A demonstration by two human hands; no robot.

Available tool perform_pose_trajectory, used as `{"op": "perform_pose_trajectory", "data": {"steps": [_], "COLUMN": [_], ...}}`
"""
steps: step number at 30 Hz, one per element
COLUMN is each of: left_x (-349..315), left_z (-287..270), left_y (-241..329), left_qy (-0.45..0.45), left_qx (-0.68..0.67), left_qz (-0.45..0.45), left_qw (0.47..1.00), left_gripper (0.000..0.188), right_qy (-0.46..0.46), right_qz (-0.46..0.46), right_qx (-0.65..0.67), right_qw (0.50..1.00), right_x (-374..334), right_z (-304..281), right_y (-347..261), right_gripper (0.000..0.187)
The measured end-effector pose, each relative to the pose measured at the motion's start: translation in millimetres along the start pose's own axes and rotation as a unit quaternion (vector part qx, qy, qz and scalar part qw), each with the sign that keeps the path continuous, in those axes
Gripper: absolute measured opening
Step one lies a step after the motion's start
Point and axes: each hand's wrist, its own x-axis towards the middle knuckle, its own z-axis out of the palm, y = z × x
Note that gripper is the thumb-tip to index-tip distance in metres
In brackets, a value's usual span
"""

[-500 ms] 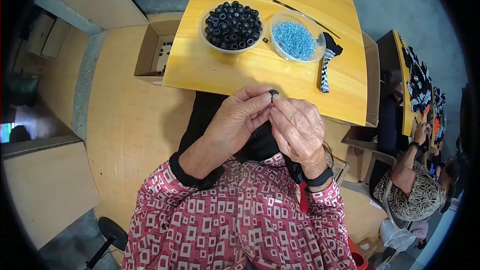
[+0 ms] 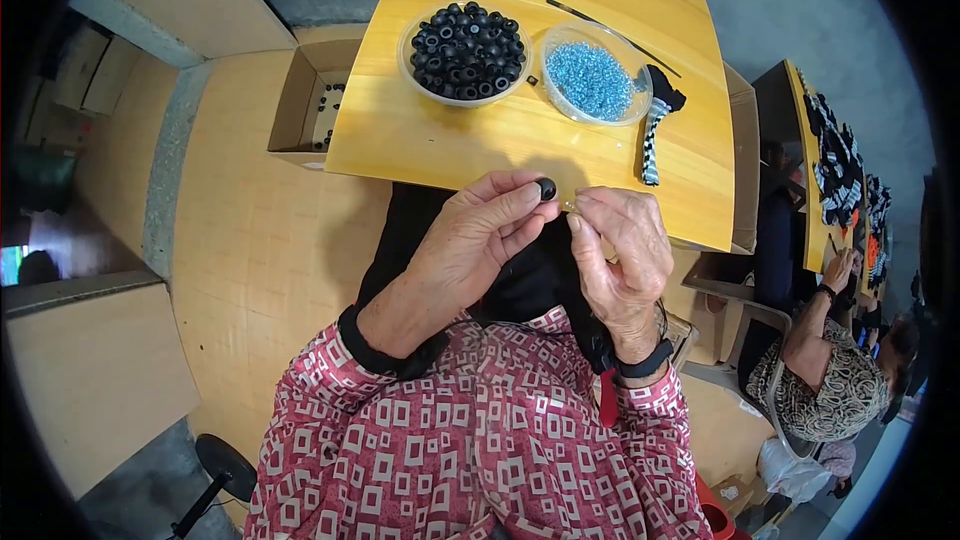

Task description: The person assembles small components by picking black plastic pieces and small pins from bowls on the table and fitting them together by hand.

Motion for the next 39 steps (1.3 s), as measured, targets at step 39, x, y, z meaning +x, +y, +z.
{"op": "perform_pose_trajectory", "data": {"steps": [39], "left_x": [4], "left_z": [27], "left_y": [0], "left_qy": [-0.058], "left_qx": [0.247], "left_qz": [0.181], "left_qw": [0.950], "left_gripper": [0.027], "right_qy": [0.032], "right_qz": [0.099], "right_qx": [0.149], "right_qw": [0.983], "right_x": [-3], "right_z": [-8], "right_y": [12], "right_gripper": [0.016]}}
